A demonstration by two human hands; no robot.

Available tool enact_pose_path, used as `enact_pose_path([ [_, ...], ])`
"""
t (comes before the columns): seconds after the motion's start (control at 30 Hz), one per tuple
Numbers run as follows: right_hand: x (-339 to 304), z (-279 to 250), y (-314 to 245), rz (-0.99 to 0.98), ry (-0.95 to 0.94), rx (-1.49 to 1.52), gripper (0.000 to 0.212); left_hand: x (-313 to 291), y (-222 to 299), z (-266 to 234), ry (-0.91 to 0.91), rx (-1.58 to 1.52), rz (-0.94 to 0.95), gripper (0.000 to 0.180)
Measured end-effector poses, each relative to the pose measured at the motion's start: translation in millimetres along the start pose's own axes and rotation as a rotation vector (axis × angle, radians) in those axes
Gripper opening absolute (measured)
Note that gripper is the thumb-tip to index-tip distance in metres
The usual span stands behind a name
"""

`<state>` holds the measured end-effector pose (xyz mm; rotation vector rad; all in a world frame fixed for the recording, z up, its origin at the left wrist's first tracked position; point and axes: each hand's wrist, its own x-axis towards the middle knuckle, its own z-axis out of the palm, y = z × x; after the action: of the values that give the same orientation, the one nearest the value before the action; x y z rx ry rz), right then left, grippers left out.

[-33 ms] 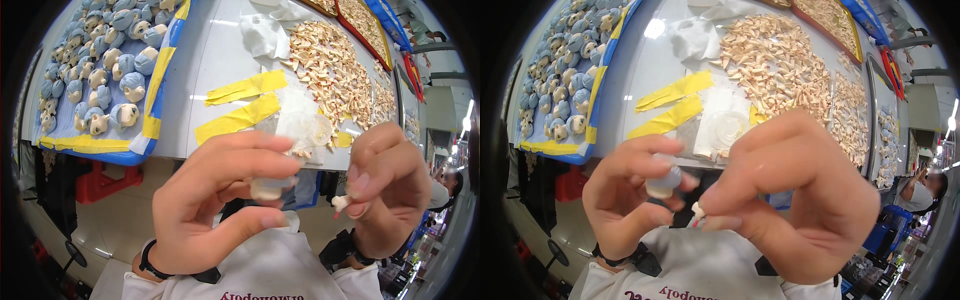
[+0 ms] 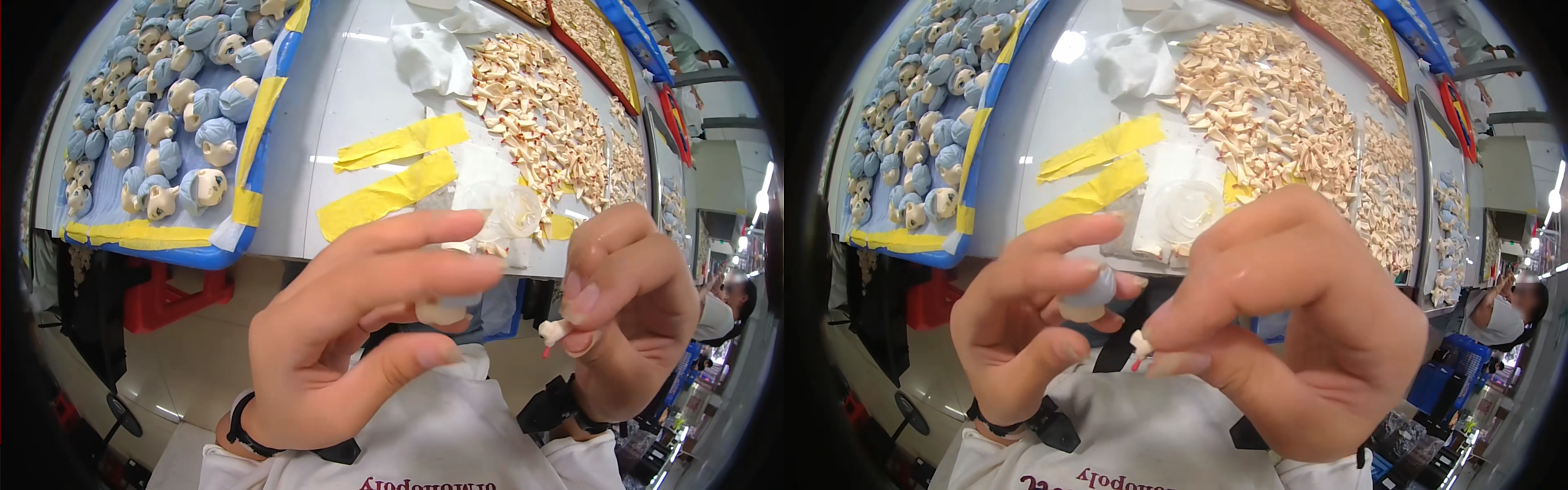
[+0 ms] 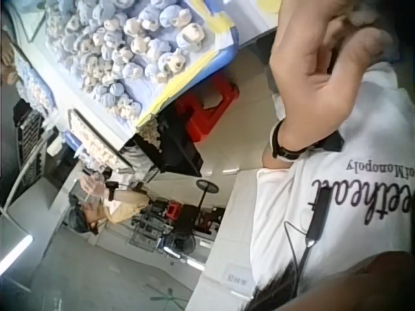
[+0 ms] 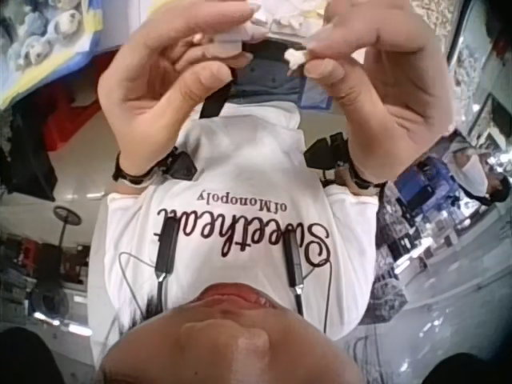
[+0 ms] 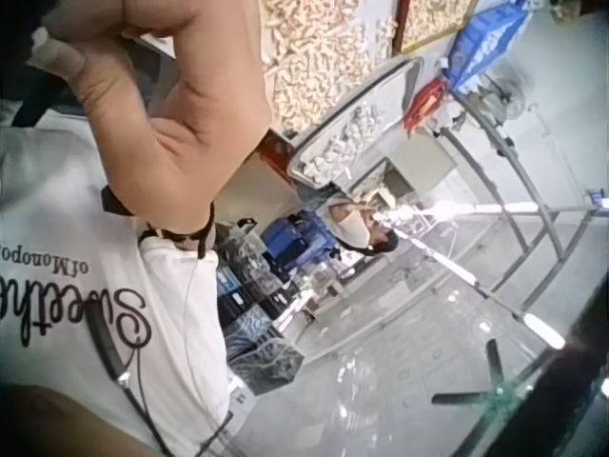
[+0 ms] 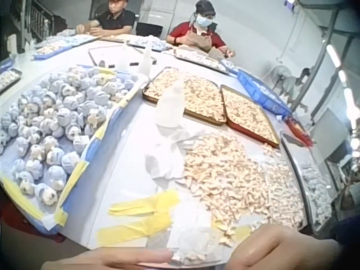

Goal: The person assembles small doll heads by hand, picking up individual ear pieces from a tray and attaching them to the sides of the doll heads. The person handles the doll heads and ear pieces one at a time, placing the finished heads into a blue tray on the left.

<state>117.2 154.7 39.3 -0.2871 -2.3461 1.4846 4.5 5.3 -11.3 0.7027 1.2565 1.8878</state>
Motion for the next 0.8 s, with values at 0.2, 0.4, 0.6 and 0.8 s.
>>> enact_pose_path([
  [0.2, -9, 12, 4, -0.032, -0.007, 0.114, 0.02, -7, -8, -2, -0.016, -0.072, 0.064, 0.038],
  [0.4, -10, 27, 3, -0.089, -0.014, 0.056, 0.018, -4, -7, -7, -0.086, 0.15, 0.258, 0.037],
  [0.6, -6, 22, 11, -0.336, -0.025, -0.199, 0.026, -8, -2, -8, -0.065, 0.378, 0.343, 0.033],
  [0.8, 1, 29, 10, -0.297, -0.017, -0.181, 0.031, -9, 1, -5, -0.022, 0.546, 0.392, 0.035],
])
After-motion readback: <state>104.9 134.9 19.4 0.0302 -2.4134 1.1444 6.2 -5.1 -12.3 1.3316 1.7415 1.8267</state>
